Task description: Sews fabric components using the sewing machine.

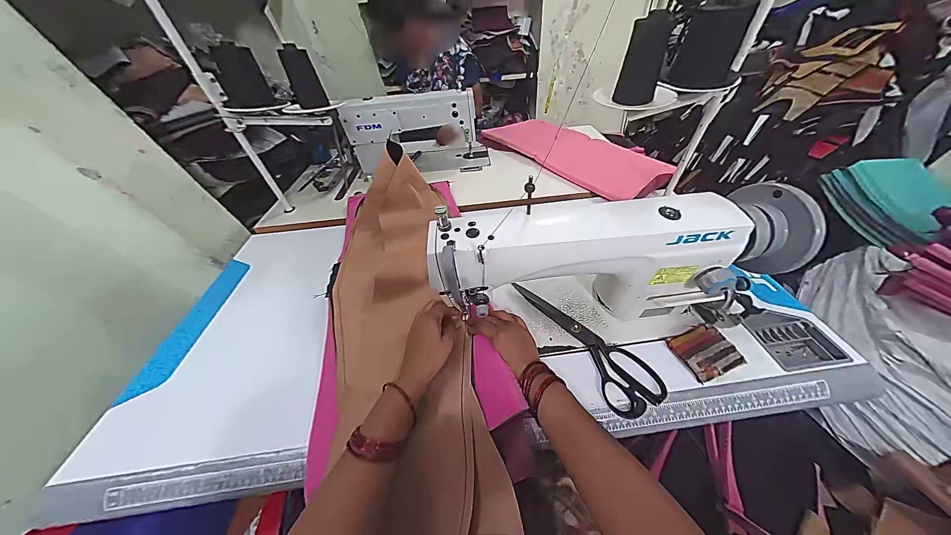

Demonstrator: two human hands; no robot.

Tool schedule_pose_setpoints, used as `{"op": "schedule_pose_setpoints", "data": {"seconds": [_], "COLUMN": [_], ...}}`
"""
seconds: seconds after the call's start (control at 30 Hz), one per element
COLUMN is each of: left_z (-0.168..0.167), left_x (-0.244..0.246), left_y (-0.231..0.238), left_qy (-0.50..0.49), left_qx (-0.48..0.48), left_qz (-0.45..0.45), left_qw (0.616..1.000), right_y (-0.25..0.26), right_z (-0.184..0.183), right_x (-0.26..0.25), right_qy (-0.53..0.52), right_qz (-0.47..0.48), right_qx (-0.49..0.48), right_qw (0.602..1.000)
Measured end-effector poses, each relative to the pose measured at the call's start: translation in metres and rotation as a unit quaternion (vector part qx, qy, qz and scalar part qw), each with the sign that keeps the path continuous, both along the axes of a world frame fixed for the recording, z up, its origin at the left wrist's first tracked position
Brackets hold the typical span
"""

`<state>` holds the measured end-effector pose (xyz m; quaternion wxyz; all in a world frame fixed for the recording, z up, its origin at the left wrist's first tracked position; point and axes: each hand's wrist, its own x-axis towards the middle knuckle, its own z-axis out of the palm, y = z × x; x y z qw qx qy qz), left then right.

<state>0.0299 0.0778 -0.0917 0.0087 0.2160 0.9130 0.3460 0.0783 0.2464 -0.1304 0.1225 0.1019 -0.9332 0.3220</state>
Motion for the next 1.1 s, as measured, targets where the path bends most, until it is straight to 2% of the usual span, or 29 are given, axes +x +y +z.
{"op": "schedule_pose_setpoints", "data": {"seconds": [0.1, 0.2, 0.27, 0.37, 0.43, 0.47, 0.53, 0.6, 0.7, 0.77, 0.83, 0.93, 1.0, 1.03, 1.1], "left_z": [-0.003, -0.024, -0.032, -0.02, 0.006, 0.014, 0.018, 0.031, 0.052, 0.059, 0.057, 0.059, 0.072, 0.083, 0.118], "left_x": [0.049, 0.102, 0.116, 0.116, 0.116, 0.117, 0.116, 0.115, 0.119, 0.134, 0.146, 0.141, 0.131, 0.129, 0.135], "left_y": [-0.009, -0.021, -0.031, -0.031, -0.015, -0.004, 0.014, 0.018, 0.0, -0.006, -0.008, -0.015, -0.014, -0.011, 0.007], "left_qy": [0.0, 0.098, 0.129, 0.087, -0.001, -0.01, 0.037, 0.005, -0.069, -0.113, -0.09, -0.002, 0.034, 0.031, -0.066], "left_qx": [-0.07, -0.129, -0.124, -0.15, -0.24, -0.279, -0.315, -0.323, -0.346, -0.408, -0.428, -0.362, -0.362, -0.38, -0.446], "left_qz": [-0.035, -0.034, -0.033, -0.043, -0.032, -0.008, 0.045, 0.059, -0.016, -0.056, -0.046, -0.002, -0.003, -0.015, -0.057], "left_qw": [0.997, 0.986, 0.983, 0.984, 0.97, 0.96, 0.947, 0.945, 0.936, 0.904, 0.898, 0.932, 0.932, 0.925, 0.891], "right_y": [0.012, 0.022, 0.026, 0.02, 0.004, -0.005, -0.023, -0.041, -0.058, -0.062, -0.062, -0.072, -0.087, -0.095, -0.116], "right_z": [-0.001, -0.002, -0.008, -0.007, -0.003, -0.001, 0.003, 0.003, 0.002, 0.004, 0.012, 0.013, 0.024, 0.031, 0.039], "right_x": [0.014, 0.042, 0.062, 0.09, 0.11, 0.12, 0.138, 0.148, 0.148, 0.142, 0.138, 0.139, 0.144, 0.147, 0.154], "right_qy": [-0.033, -0.028, -0.002, -0.012, -0.012, -0.016, -0.013, 0.011, 0.054, 0.028, -0.026, 0.042, 0.013, -0.032, -0.109], "right_qz": [0.05, 0.058, 0.053, 0.026, -0.009, -0.027, -0.067, -0.092, -0.113, -0.125, -0.126, -0.127, -0.078, -0.036, 0.047], "right_qx": [-0.07, -0.145, -0.203, -0.239, -0.201, -0.165, -0.076, 0.013, 0.082, 0.084, 0.066, 0.098, 0.057, 0.0, -0.151], "right_qw": [0.996, 0.987, 0.978, 0.971, 0.98, 0.986, 0.995, 0.996, 0.989, 0.988, 0.989, 0.986, 0.995, 0.999, 0.981]}}
